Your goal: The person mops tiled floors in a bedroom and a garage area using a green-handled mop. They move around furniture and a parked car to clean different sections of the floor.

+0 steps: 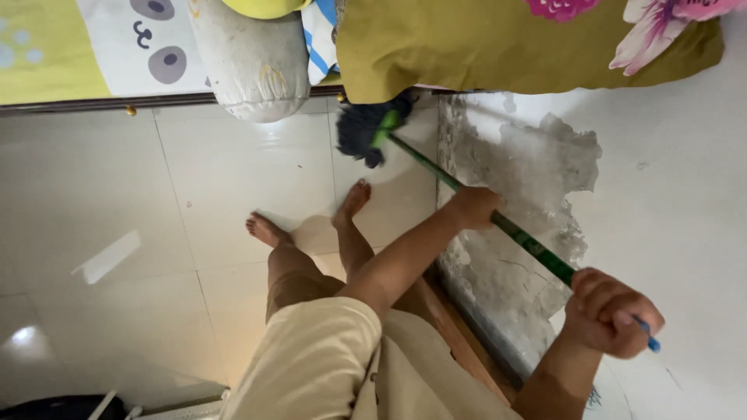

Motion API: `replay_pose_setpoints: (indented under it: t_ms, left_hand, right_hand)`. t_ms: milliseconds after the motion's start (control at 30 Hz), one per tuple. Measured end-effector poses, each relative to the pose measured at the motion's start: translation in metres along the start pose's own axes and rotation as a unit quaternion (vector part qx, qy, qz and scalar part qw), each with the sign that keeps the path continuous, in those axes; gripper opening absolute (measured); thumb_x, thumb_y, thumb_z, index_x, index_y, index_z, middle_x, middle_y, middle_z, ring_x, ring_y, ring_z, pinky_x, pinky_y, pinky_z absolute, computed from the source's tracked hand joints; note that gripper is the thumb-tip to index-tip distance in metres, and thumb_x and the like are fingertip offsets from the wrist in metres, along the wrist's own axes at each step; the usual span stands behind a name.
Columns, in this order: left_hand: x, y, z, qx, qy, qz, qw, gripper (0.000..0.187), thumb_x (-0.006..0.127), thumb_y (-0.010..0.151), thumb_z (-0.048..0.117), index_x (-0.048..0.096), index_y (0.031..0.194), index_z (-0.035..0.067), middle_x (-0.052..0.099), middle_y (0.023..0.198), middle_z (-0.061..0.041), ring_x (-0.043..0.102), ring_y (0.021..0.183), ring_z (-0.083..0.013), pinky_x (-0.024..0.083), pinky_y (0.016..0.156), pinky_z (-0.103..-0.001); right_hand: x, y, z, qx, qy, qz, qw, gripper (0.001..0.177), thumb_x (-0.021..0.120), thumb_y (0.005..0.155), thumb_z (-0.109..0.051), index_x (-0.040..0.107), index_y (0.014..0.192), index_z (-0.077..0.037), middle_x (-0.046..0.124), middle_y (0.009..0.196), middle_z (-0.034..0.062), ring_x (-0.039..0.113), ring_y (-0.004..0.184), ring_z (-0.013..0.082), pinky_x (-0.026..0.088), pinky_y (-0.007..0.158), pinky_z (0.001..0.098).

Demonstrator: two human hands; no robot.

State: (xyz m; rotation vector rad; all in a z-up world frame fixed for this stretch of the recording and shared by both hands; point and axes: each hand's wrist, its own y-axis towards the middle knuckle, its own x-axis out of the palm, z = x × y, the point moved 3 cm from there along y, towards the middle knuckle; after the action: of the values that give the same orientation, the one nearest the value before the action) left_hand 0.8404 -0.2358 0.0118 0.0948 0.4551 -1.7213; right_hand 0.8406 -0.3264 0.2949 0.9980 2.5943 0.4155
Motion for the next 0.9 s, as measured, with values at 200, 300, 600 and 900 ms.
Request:
replay_pose_setpoints:
  t_ms: [200,300,600,900]
  left_hand:
    - [-0.038,-0.085,-0.077,-0.126,0.005,0.047,0.991,0.063,0.04,0.099,0.065,0.063,0.076,0.012,0.069,0.082,-0.012,0.07,0.075,-0.0296,0.056,0.064,-0.046]
    - [-0.058,-0.152,-0.122,-0.205,0.094,0.152,0.962,0.017,0.071,0.084,0.027,0.077,0.095,0.015,0.076,0.091,-0.011,0.076,0.099,-0.0305,0.061,0.085,-0.049]
    - [-0.05,-0.276,-0.256,-0.373,0.146,0.304,0.864,0.037,0.065,0.096,0.048,0.072,0.086,0.013,0.067,0.087,-0.013,0.07,0.097,-0.0363,0.063,0.075,-0.046]
    - [0.074,-0.061,-0.153,-0.302,-0.162,0.22,0.913,0.041,0.051,0.102,0.045,0.071,0.121,0.015,0.068,0.13,-0.016,0.059,0.131,-0.041,0.051,0.107,-0.055]
  right_hand:
    - [0.06,0.017,0.05,-0.013,0.118,-0.034,0.992,0.026,0.027,0.082,-0.016,0.013,0.061,-0.023,0.01,0.045,-0.0052,0.006,0.038,0.0131,0.008,0.042,0.0342]
    - [0.108,-0.013,0.107,-0.015,0.21,-0.073,0.975,0.024,0.039,0.094,-0.019,0.038,0.07,-0.021,0.029,0.053,-0.0053,0.025,0.043,0.0125,0.024,0.047,0.0313]
    - [0.214,-0.089,0.214,0.145,0.303,-0.046,0.941,0.033,0.058,0.08,-0.013,0.048,0.05,-0.005,0.05,0.048,0.0119,0.054,0.052,0.0314,0.053,0.07,0.0554]
    - [-0.033,-0.047,0.12,-0.028,-0.108,-0.172,0.979,0.046,0.026,0.116,-0.033,0.064,0.103,-0.01,0.063,0.082,0.0003,0.058,0.066,0.0116,0.053,0.061,0.0241]
